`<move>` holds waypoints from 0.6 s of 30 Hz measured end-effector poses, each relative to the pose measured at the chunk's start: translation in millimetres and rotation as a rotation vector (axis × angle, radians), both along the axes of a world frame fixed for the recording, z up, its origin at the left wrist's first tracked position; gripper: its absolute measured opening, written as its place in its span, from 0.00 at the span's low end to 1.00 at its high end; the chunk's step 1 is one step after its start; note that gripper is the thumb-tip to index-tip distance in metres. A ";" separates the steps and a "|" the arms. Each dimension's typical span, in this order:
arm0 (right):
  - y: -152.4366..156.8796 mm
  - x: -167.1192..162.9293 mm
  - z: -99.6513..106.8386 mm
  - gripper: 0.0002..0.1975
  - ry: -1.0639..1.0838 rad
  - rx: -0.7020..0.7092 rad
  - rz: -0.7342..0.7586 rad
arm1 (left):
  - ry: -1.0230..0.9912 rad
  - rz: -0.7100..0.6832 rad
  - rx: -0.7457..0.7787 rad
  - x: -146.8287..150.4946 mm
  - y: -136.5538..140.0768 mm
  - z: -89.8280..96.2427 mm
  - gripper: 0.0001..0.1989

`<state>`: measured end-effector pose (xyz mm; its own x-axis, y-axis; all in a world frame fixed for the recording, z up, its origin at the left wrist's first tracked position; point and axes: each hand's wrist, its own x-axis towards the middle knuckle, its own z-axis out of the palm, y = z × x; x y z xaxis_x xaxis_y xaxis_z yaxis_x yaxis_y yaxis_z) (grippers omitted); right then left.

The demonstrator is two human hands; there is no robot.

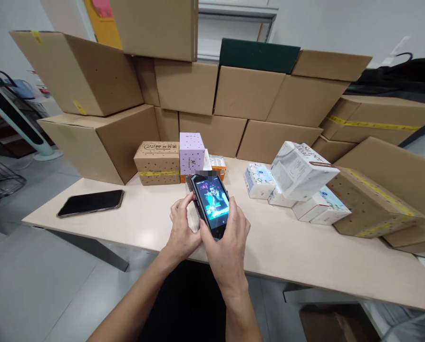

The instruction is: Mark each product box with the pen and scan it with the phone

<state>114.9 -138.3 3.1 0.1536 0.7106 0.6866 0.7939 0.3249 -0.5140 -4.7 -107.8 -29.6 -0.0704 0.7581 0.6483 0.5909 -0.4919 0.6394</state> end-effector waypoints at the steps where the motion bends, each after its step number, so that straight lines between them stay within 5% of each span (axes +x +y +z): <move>1: -0.2 0.6 0.4 0.42 -0.003 0.003 -0.002 | 0.003 0.001 -0.001 -0.1 -0.1 0.1 0.40; 12: -3.5 34.9 7.0 0.44 0.002 0.021 -0.156 | 0.022 0.038 0.057 1.6 2.0 0.3 0.39; 18: 5.0 87.0 -27.3 0.43 -0.071 -0.026 -0.354 | 0.011 0.034 0.159 0.8 6.6 -8.9 0.37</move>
